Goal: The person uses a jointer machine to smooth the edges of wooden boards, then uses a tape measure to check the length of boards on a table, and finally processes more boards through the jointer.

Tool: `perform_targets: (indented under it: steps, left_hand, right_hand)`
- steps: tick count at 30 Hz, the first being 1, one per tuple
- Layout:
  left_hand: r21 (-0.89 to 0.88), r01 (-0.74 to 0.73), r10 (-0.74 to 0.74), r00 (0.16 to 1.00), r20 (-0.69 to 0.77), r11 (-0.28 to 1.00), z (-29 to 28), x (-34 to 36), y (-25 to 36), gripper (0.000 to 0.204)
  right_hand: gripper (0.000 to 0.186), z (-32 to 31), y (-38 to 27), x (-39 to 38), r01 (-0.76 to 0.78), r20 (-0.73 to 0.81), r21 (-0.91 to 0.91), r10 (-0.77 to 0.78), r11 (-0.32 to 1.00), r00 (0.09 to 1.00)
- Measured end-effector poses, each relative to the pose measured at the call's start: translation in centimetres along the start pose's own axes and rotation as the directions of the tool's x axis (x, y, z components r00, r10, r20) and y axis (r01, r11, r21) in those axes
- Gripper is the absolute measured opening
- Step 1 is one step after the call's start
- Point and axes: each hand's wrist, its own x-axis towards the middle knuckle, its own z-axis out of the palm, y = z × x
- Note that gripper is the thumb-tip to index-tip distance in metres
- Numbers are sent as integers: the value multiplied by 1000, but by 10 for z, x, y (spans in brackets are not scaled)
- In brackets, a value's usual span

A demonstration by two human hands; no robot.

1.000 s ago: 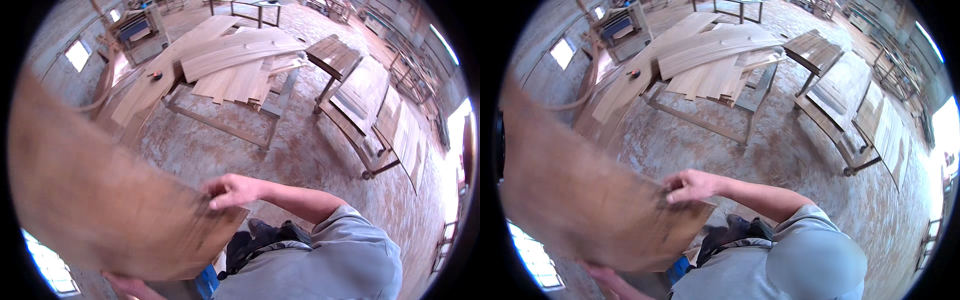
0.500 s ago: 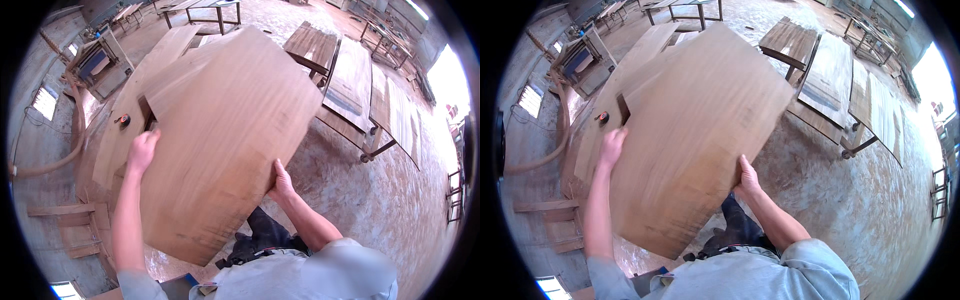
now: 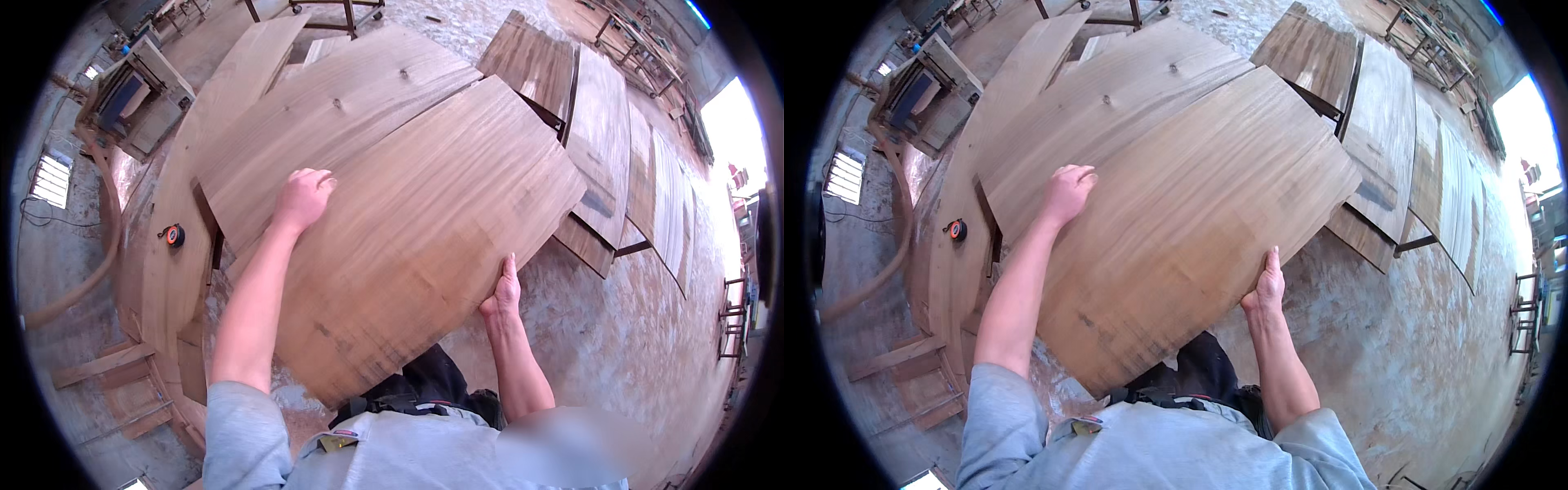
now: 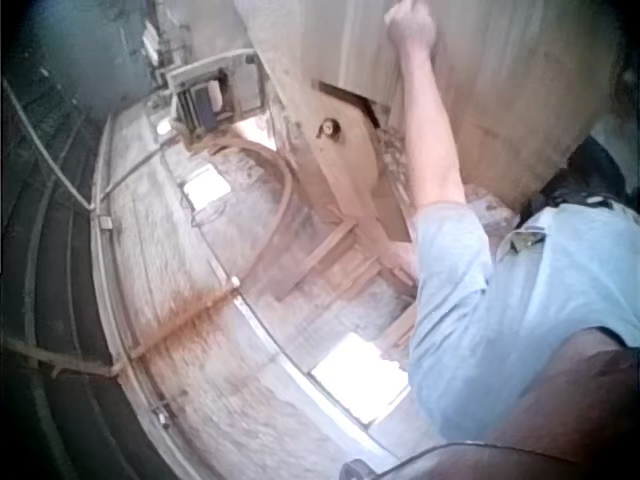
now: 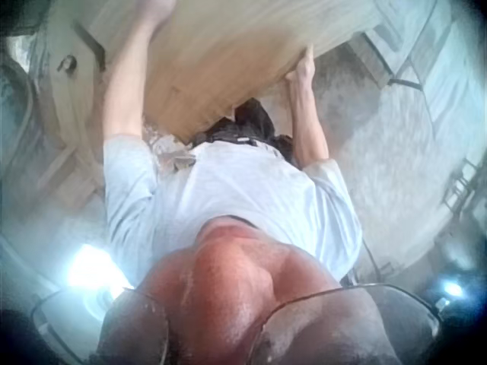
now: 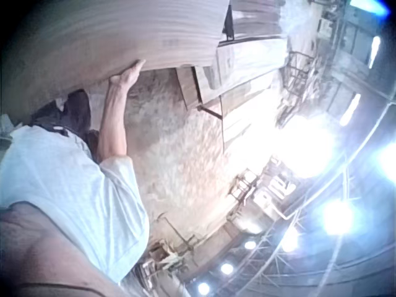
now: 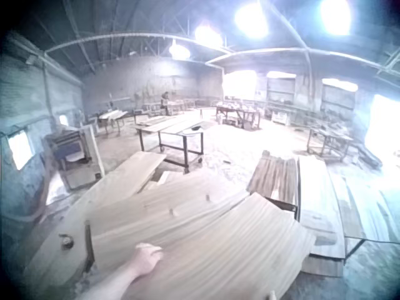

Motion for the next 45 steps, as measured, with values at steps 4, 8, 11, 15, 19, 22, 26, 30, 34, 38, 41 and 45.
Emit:
perform_targets:
  steps: [4, 8, 11, 15, 19, 22, 26, 30, 34, 38, 41, 45]
  left_hand:
    - [-45, 107, -112, 985, -129, 993, -29, -37, -31, 29]
    - [84, 468, -411, 837, -362, 880, -64, -120, -94, 43]
    - [-234, 716, -754, 627, -198, 657, -60, -169, -132, 47]
    - [-825, 553, -782, 563, 267, 116, -45, -178, -131, 48]
    - [-881, 443, -770, 500, 395, -164, -38, -169, -121, 51]
    - [-904, 409, -819, 472, 328, -127, -31, -164, -131, 48]
    - [-886, 436, -800, 471, 372, -155, -36, -147, -140, 44]
    - [-889, 458, -806, 516, 292, -29, -26, -156, -145, 38]
    - [-881, 472, -830, 476, 290, -38, -32, -147, -129, 36]
    - [-889, 455, -853, 443, 277, -52, -27, -148, -141, 37]
    - [-910, 404, -833, 469, 292, -91, -24, -149, -169, 38]
    - [-918, 392, -842, 477, 251, -52, -18, -138, -190, 37]
  right_hand:
    - [48, 0, -1, 26, -32, -116, -51, 26, 998, 993]
    - [48, 2, 2, 28, -14, -78, -58, 10, 998, 997]
    - [49, 8, -3, 24, -3, -107, -97, -8, 995, 994]
    - [49, 16, -7, 21, 17, -79, -94, -24, 995, 997]
    - [48, 11, -8, 32, -1, -93, -148, -12, 989, 996]
    - [47, 4, -11, 48, -27, -44, -134, 21, 991, 999]
    - [50, 2, -14, 56, -4, -84, -217, -15, 976, 996]
    - [51, -1, -9, 55, 27, -85, -218, -46, 976, 995]
    - [52, 0, -7, 55, -9, -71, -161, -3, 987, 998]
    - [46, 4, -3, 57, 6, -93, -145, -20, 989, 995]
    - [48, 17, 2, 54, 24, -112, -153, -42, 988, 993]
    - [51, 19, 6, 60, 12, -77, -96, -20, 995, 997]
